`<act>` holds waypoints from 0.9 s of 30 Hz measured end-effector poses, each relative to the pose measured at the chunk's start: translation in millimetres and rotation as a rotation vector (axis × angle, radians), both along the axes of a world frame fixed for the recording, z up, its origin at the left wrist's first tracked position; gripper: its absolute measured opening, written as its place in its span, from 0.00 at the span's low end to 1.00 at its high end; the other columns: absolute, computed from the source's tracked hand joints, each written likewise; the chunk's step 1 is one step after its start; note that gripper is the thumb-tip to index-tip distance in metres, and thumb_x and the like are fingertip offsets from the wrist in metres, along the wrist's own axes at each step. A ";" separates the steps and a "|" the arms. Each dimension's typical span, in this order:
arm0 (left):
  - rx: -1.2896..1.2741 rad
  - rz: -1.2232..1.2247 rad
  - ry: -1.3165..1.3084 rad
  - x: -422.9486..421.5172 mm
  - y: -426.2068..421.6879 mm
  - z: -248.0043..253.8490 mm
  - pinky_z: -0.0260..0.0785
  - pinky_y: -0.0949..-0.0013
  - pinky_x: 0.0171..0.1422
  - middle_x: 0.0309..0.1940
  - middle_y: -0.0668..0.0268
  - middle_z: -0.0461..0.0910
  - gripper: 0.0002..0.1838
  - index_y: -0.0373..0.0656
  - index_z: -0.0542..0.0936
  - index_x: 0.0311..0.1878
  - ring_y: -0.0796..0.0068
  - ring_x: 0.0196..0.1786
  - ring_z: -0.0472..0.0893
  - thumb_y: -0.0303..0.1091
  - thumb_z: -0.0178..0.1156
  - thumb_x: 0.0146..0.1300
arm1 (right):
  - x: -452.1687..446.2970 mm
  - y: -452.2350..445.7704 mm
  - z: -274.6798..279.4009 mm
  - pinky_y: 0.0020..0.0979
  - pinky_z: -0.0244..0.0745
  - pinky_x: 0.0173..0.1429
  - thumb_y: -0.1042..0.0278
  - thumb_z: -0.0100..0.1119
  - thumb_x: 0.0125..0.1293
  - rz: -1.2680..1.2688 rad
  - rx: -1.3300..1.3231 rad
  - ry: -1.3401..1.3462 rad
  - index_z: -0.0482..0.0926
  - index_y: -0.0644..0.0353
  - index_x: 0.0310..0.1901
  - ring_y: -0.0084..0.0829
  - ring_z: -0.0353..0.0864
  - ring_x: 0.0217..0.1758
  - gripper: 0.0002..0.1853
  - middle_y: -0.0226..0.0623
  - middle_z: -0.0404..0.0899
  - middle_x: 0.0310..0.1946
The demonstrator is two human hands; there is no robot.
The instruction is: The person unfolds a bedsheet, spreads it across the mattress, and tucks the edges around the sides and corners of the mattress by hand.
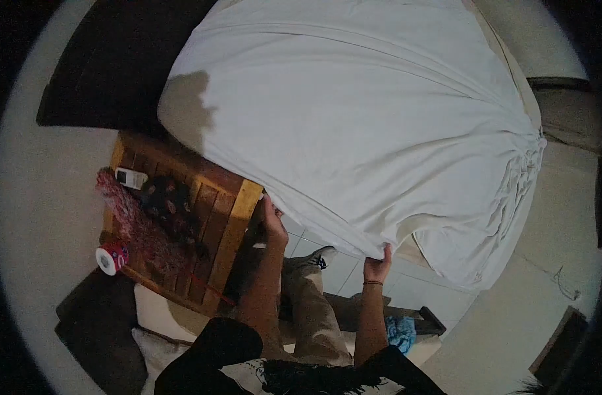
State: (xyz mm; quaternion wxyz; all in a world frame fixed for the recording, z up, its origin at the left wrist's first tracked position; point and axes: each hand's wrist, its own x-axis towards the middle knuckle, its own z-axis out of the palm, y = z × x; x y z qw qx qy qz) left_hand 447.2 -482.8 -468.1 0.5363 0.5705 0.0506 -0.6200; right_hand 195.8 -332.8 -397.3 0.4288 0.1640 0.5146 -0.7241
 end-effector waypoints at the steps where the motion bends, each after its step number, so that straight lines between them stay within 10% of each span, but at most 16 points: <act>1: -0.007 -0.047 -0.133 -5.1 3.7 9.8 0.65 0.72 0.44 0.39 0.70 0.72 0.18 0.45 0.70 0.48 0.80 0.41 0.71 0.49 0.49 0.67 | -13.3 2.8 -0.5 0.38 0.66 0.62 0.64 0.54 0.64 0.004 0.009 0.005 0.69 0.60 0.56 0.35 0.72 0.57 0.19 0.37 0.73 0.53; 11: 0.072 -0.127 -0.302 -10.8 2.1 -0.6 0.67 0.74 0.37 0.28 0.70 0.71 0.14 0.40 0.70 0.41 0.80 0.31 0.71 0.42 0.52 0.66 | -47.9 6.1 5.6 0.37 0.66 0.61 0.64 0.55 0.62 0.134 0.050 0.042 0.72 0.61 0.50 0.34 0.72 0.56 0.17 0.37 0.75 0.50; 18: 0.227 -0.116 -0.287 14.8 25.5 -101.0 0.68 0.72 0.29 0.30 0.67 0.75 0.16 0.39 0.73 0.48 0.76 0.28 0.73 0.42 0.48 0.68 | -22.6 -20.1 26.3 0.37 0.64 0.61 0.62 0.53 0.63 0.210 0.049 -0.010 0.73 0.56 0.50 0.31 0.71 0.56 0.14 0.33 0.75 0.50; 27: 0.122 -0.706 -0.593 20.2 -6.6 -193.8 0.71 0.59 0.47 0.45 0.57 0.77 0.33 0.34 0.68 0.55 0.60 0.44 0.78 0.56 0.53 0.61 | -9.1 -11.4 8.5 0.38 0.65 0.60 0.61 0.58 0.60 0.218 0.132 0.019 0.72 0.56 0.51 0.32 0.70 0.57 0.18 0.31 0.73 0.53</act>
